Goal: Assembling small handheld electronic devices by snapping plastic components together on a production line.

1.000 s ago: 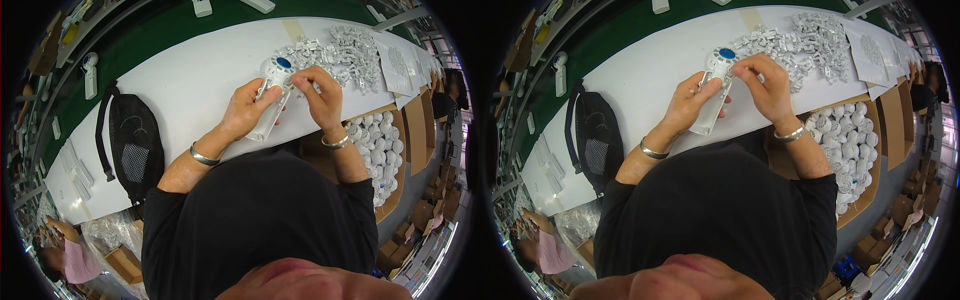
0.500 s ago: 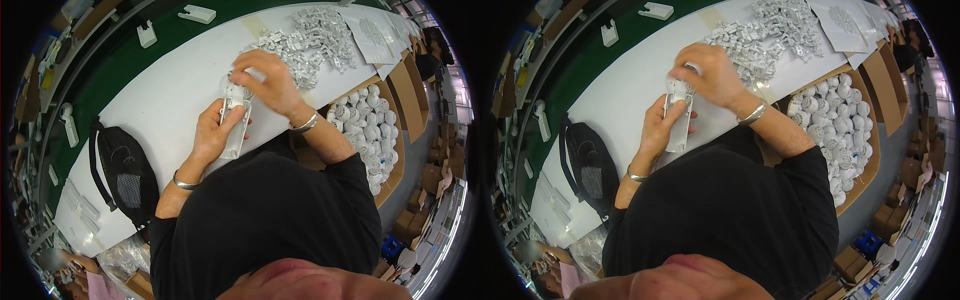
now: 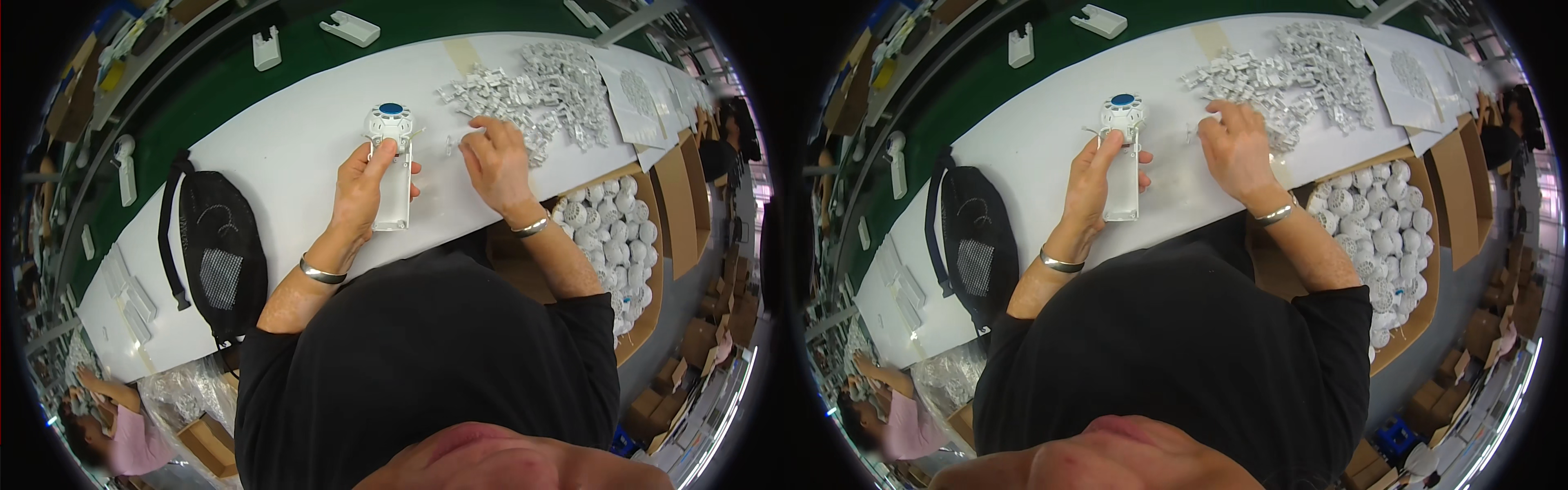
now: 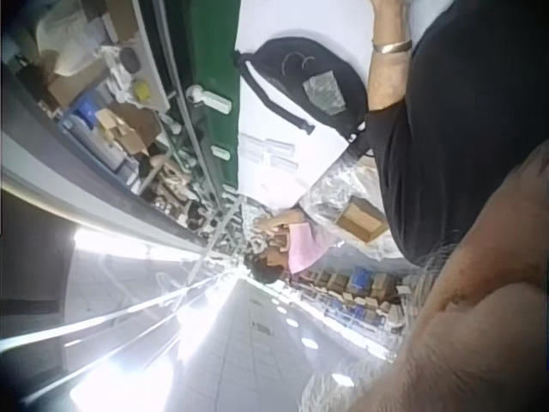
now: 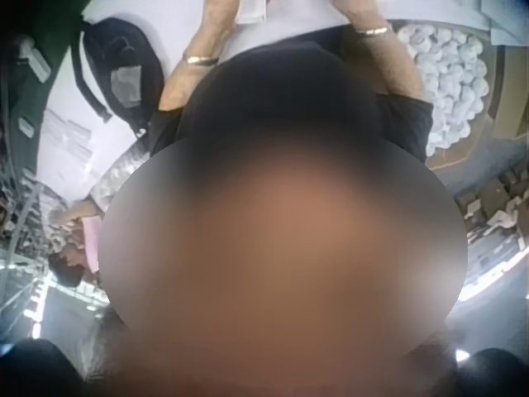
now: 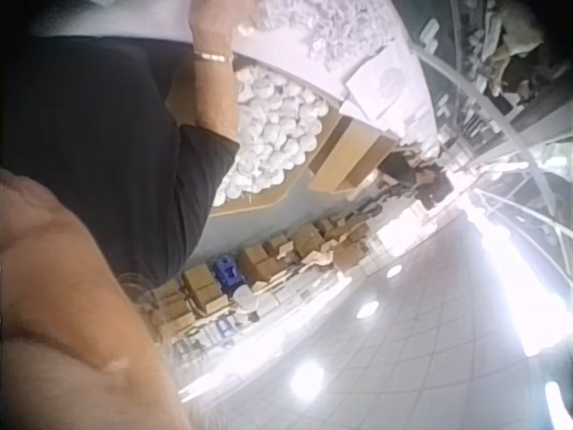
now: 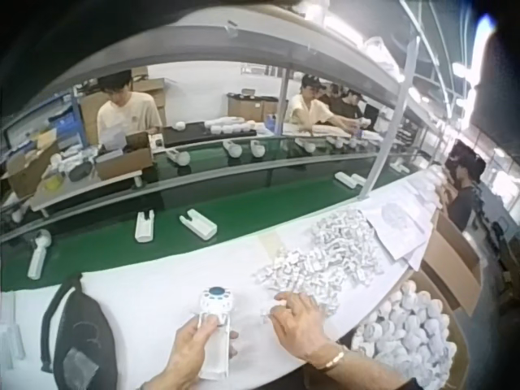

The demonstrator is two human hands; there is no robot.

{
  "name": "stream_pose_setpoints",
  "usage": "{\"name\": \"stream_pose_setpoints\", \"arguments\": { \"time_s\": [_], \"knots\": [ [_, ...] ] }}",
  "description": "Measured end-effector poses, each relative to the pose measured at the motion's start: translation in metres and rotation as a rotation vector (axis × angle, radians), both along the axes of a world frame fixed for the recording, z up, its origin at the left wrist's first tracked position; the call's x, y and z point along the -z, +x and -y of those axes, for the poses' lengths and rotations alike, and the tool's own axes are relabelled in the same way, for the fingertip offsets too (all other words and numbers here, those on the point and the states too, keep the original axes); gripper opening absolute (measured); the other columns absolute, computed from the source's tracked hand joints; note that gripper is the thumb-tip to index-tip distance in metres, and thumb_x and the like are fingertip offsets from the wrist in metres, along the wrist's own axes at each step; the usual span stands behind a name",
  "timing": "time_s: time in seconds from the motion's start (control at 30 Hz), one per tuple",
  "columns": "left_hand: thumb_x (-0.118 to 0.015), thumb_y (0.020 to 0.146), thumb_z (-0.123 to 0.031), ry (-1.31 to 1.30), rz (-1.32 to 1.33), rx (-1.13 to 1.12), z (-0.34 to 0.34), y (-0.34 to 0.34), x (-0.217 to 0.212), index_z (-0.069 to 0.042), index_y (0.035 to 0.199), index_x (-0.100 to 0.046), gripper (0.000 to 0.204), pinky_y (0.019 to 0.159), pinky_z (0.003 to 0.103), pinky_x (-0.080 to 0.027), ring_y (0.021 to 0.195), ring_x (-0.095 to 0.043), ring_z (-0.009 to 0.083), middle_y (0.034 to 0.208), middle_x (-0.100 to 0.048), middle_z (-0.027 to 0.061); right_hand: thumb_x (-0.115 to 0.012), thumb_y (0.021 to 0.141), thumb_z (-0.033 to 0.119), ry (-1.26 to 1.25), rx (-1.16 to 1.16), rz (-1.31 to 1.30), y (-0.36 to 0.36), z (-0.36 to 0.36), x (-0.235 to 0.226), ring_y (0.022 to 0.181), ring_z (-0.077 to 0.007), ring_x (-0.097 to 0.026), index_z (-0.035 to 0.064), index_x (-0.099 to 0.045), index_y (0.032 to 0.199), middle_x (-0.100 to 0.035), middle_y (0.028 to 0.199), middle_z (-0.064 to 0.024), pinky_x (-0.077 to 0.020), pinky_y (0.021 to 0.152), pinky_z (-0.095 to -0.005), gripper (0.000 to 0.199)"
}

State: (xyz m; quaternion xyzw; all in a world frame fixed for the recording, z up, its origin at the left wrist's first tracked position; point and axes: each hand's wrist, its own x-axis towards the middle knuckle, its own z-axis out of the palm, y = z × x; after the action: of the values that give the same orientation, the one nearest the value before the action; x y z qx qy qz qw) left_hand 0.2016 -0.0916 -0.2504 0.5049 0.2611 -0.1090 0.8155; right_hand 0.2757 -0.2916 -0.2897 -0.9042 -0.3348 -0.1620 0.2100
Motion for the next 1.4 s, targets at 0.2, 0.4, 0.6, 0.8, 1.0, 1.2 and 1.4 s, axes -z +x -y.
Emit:
{"name": "stream_pose_setpoints", "arguments": {
  "time_s": [0.2,0.4,0.6,0.8,1.0,1.2,1.4],
  "knots": [
    [-0.059,0.093,-0.026,-0.013,0.046,-0.053,-0.001,0.006,0.003,-0.001,0.111,-0.055,0.031,0.052,0.023,-0.050,0.060,-0.064,0.0165,0.084,-0.066,0.0121,-0.065,0.075,0.005,-0.034,-0.243,-0.133,-0.027,0.000,0.027,0.078,-0.0260,-0.055,0.0042,-0.060,0.093,-0.062,0.101,-0.0082,-0.0444,0.073,-0.0332,0.019],
    [-0.063,0.090,-0.020,-0.005,0.125,-0.044,-0.006,0.007,0.010,-0.002,0.112,-0.055,0.030,0.056,0.024,-0.051,0.065,-0.064,0.0162,0.089,-0.066,0.0115,-0.063,0.076,0.001,0.121,-0.297,-0.164,-0.035,0.007,0.028,0.077,-0.0266,-0.055,0.0018,-0.060,0.099,-0.061,0.097,-0.0117,-0.0459,0.072,-0.0341,0.023],
    [-0.066,0.087,-0.015,-0.029,0.139,-0.066,-0.012,0.003,0.016,-0.002,0.114,-0.053,0.033,0.059,0.024,-0.052,0.067,-0.064,0.0161,0.092,-0.066,0.0115,-0.061,0.075,-0.002,0.149,-0.124,-0.217,-0.027,-0.014,0.026,0.077,-0.0258,-0.055,0.0016,-0.061,0.105,-0.059,0.095,-0.0119,-0.0464,0.072,-0.0348,0.030],
    [-0.070,0.083,-0.012,0.010,0.145,-0.088,-0.027,-0.007,0.013,-0.002,0.116,-0.051,0.039,0.065,0.025,-0.052,0.071,-0.064,0.0161,0.096,-0.065,0.0117,-0.061,0.074,-0.005,0.091,-0.151,-0.306,-0.065,-0.003,0.017,0.079,-0.0229,-0.054,0.0025,-0.064,0.104,-0.057,0.095,-0.0098,-0.0455,0.072,-0.0320,0.031],
    [-0.070,0.082,-0.011,0.021,0.190,-0.027,-0.021,-0.009,0.013,-0.003,0.123,-0.050,0.046,0.070,0.026,-0.052,0.075,-0.064,0.0169,0.101,-0.066,0.0122,-0.062,0.074,-0.005,-0.007,-0.221,-0.231,-0.035,0.000,0.002,0.081,-0.0213,-0.053,0.0028,-0.066,0.099,-0.057,0.094,-0.0086,-0.0439,0.073,-0.0303,0.026],
    [-0.073,0.077,-0.008,0.094,0.226,0.007,-0.014,-0.013,0.020,-0.002,0.115,-0.051,0.045,0.075,0.025,-0.050,0.085,-0.061,0.0155,0.100,-0.063,0.0104,-0.063,0.076,0.000,0.363,-0.277,-0.329,-0.029,-0.050,-0.054,0.082,-0.0207,-0.052,0.0054,-0.066,0.093,-0.058,0.096,-0.0057,-0.0396,0.078,-0.0310,0.018],
    [-0.073,0.074,-0.008,0.249,0.314,0.065,-0.015,-0.020,0.022,-0.003,0.114,-0.051,0.046,0.078,0.026,-0.047,0.087,-0.058,0.0153,0.098,-0.061,0.0089,-0.064,0.076,0.003,0.217,-0.292,-0.029,-0.025,-0.078,-0.056,0.083,-0.0194,-0.051,0.0087,-0.065,0.089,-0.059,0.096,-0.0030,-0.0355,0.082,-0.0324,0.014]
  ]
}}
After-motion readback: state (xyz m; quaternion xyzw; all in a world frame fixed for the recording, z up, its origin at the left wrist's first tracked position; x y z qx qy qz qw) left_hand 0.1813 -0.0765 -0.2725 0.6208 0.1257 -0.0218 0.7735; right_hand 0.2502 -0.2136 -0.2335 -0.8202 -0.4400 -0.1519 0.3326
